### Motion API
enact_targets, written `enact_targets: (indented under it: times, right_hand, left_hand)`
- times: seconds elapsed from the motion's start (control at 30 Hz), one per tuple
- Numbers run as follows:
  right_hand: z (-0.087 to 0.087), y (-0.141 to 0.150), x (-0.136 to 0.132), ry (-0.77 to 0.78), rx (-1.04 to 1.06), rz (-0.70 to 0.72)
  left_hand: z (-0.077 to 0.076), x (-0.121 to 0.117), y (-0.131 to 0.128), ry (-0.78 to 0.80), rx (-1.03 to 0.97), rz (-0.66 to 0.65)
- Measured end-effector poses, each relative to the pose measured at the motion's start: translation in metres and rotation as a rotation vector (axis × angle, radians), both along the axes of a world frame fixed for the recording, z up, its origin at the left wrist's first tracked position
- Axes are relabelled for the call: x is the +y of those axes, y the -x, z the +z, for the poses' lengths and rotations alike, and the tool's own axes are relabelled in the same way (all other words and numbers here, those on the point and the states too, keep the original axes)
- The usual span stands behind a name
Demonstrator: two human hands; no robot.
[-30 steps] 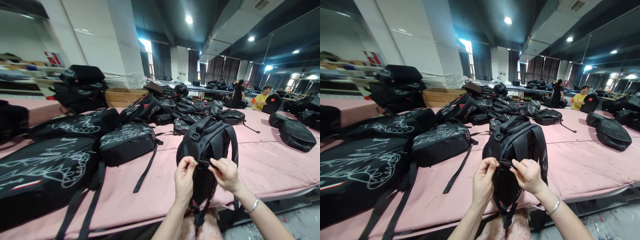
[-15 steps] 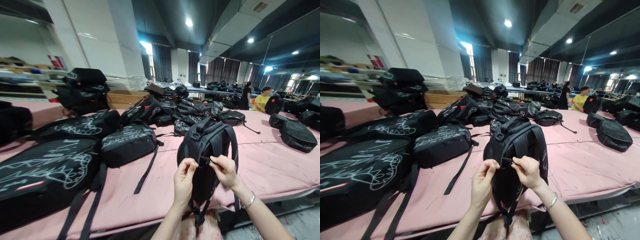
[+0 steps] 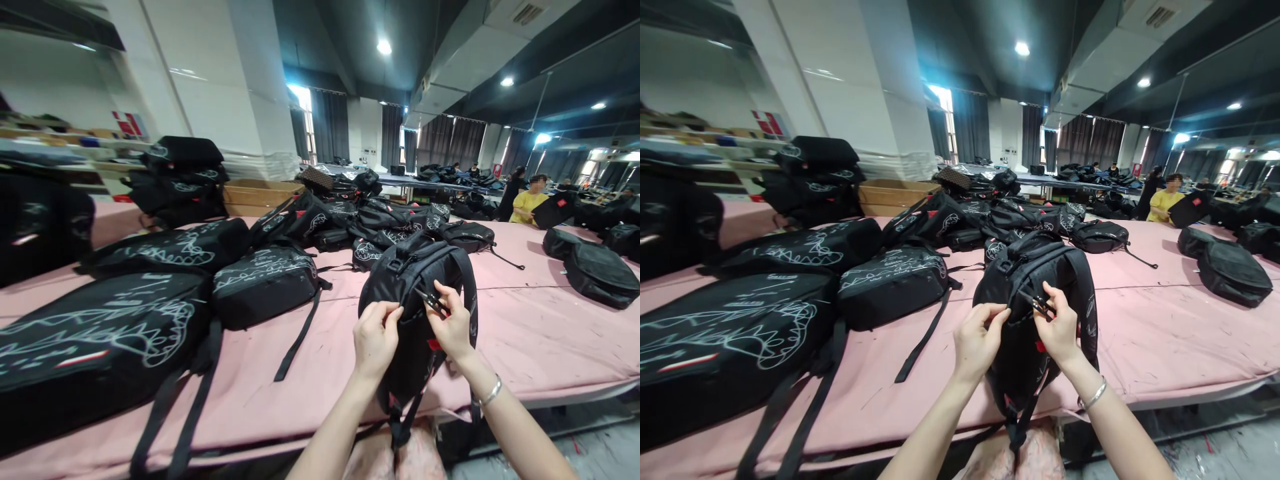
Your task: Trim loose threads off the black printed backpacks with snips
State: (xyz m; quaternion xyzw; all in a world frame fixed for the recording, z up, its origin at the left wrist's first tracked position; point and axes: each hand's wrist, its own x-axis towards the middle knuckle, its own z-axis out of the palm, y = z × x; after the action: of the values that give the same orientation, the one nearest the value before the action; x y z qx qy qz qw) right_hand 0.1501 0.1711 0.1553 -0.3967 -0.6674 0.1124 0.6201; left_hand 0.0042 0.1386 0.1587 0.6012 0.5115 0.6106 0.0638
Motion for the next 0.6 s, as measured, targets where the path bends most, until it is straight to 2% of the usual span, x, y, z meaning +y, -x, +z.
enact_targets:
  times: [0.07, 0.17, 0.23, 0.3, 0.47, 0.53, 0.6]
  right_hand:
    - [0.002, -0.002, 0.007, -0.019, 0.008, 0.040]
    - [0.003, -0.005, 0.017, -0.016, 0.027, 0.078]
    - [0.002, -0.007, 0.022, -0.013, 0.025, 0.070]
    - [0.000, -0.009, 0.027, -0.012, 0.019, 0.056]
    - [-0.004, -0.010, 0.035, -0.016, 0.002, 0.026]
    - [-0.005, -0.011, 0.038, -0.010, 0.008, 0.036]
    - [-0.005, -0.011, 0.040, -0.004, 0.025, 0.068]
  left_hand:
    - [0.002, 0.010, 0.003, 0.084, -0.102, -0.075]
    - [0.006, 0.024, 0.007, 0.237, -0.290, -0.271]
    - [0.008, 0.030, 0.009, 0.286, -0.359, -0.389]
    - [0.009, 0.033, 0.010, 0.302, -0.395, -0.441]
    - [0.002, 0.036, 0.015, 0.300, -0.430, -0.415]
    - [-0.008, 0.037, 0.020, 0.236, -0.406, -0.335]
    - [-0.023, 0.039, 0.026, 0.137, -0.330, -0.192]
